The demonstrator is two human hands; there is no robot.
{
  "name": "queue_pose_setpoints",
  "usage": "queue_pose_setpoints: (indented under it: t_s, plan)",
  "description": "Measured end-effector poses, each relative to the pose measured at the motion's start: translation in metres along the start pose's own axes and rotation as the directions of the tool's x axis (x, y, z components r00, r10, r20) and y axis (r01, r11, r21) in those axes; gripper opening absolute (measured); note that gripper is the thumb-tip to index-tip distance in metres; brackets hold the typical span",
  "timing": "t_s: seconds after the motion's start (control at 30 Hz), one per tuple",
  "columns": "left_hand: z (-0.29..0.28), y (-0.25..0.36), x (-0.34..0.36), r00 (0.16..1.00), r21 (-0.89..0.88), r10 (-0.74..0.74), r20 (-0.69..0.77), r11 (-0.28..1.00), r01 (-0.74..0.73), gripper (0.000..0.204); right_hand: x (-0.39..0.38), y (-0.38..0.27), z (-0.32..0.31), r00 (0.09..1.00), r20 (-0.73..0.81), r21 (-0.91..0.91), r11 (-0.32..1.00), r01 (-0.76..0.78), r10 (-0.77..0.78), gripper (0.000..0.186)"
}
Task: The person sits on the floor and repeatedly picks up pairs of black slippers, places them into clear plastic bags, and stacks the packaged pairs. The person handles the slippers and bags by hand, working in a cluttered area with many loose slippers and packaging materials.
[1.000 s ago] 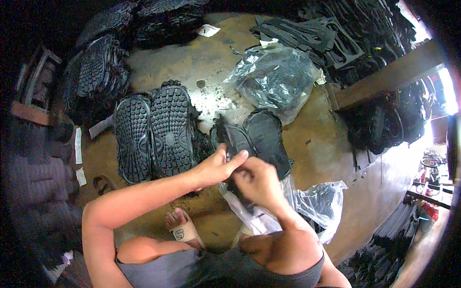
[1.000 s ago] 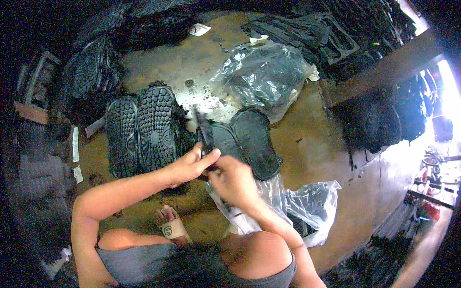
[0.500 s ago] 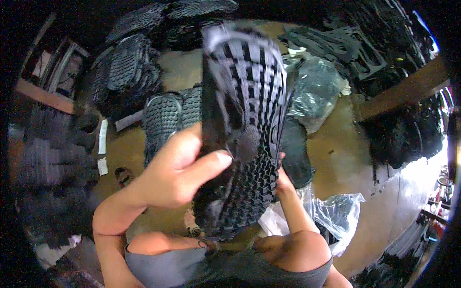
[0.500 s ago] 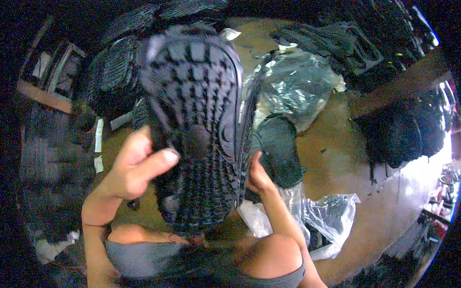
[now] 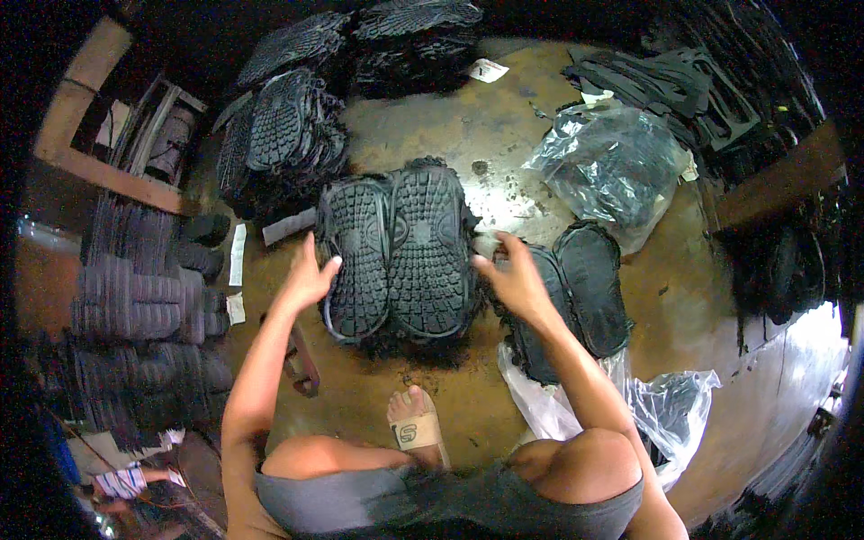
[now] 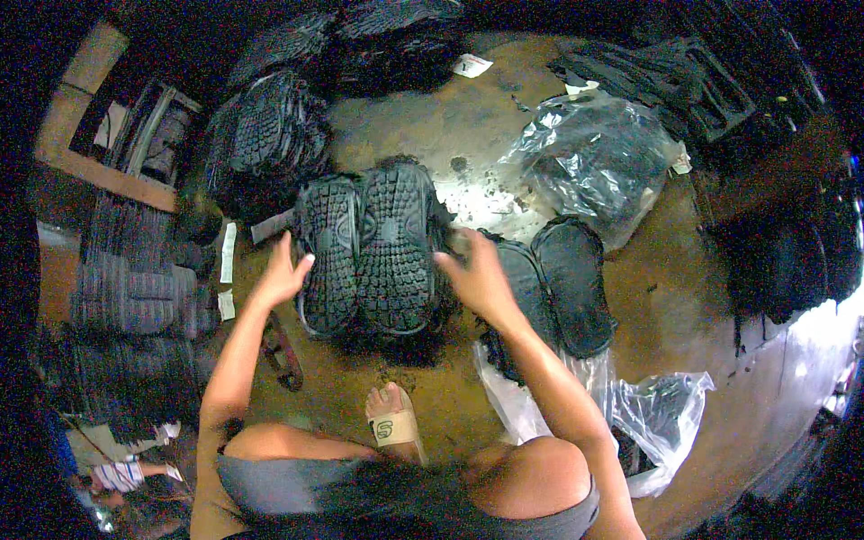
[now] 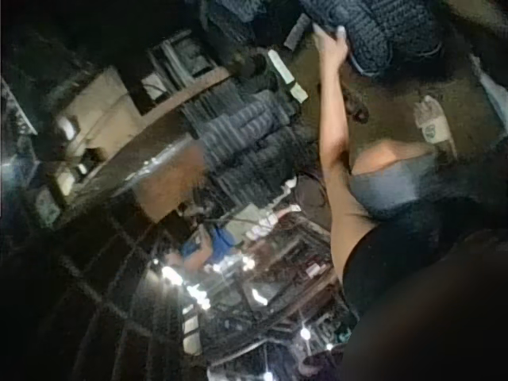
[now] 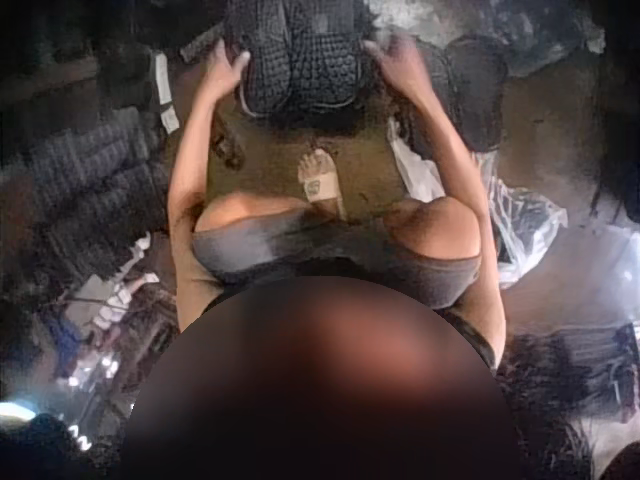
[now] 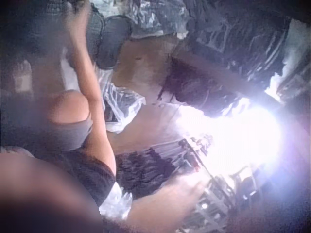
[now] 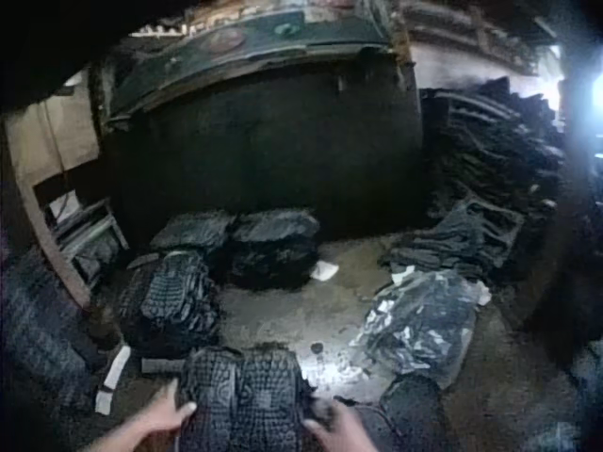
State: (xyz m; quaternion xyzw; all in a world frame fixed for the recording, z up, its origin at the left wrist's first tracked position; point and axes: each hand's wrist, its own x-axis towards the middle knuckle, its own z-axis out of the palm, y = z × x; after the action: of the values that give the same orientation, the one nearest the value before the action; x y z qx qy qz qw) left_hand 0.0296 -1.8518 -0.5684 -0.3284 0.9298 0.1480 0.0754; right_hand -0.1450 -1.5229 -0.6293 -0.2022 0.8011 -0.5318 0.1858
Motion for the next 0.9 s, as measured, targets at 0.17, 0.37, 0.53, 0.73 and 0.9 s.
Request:
queue_pose_setpoints:
  t_s: [0.17, 0.37, 0.53, 0.73, 0.9]
  plan:
    - [0.019, -0.037, 0.02, 1.0, -0.155, -0.022, 0.016, 0.988, 0.024, 0.079, -0.054, 0.134, -0.085, 0.809, -0.576, -0.593, 0.62, -0.513, 0.118, 0.076]
    - [-0.01, 0.053, 0.027, 0.896, -0.196, 0.324, -0.306, 0.899, -0.392, 0.054, -0.093, 0.176, -0.124, 0.783, -0.552, -0.607, 0.506, -0.613, 0.287, 0.065]
    - [-0.004, 0.144, -0.005, 0.748, -0.265, 0.627, -0.217, 0.7, -0.663, 0.05, -0.089, 0.106, -0.136, 0.808, -0.5, -0.47, 0.687, -0.555, 0.31, 0.035]
    - [0.023, 0.233, -0.064, 0.625, -0.828, 0.595, 0.506, 0.538, 0.158, 0.088, -0.106, -0.047, -0.113, 0.98, -0.133, -0.086, 0.984, -0.158, 0.146, 0.02]
    - [0.014, 0.249, -0.074, 0.814, -0.809, 0.561, 0.151, 0.543, -0.224, 0.058, -0.114, -0.098, -0.105, 0.984, 0.155, -0.011, 0.996, 0.089, -0.086, 0.027]
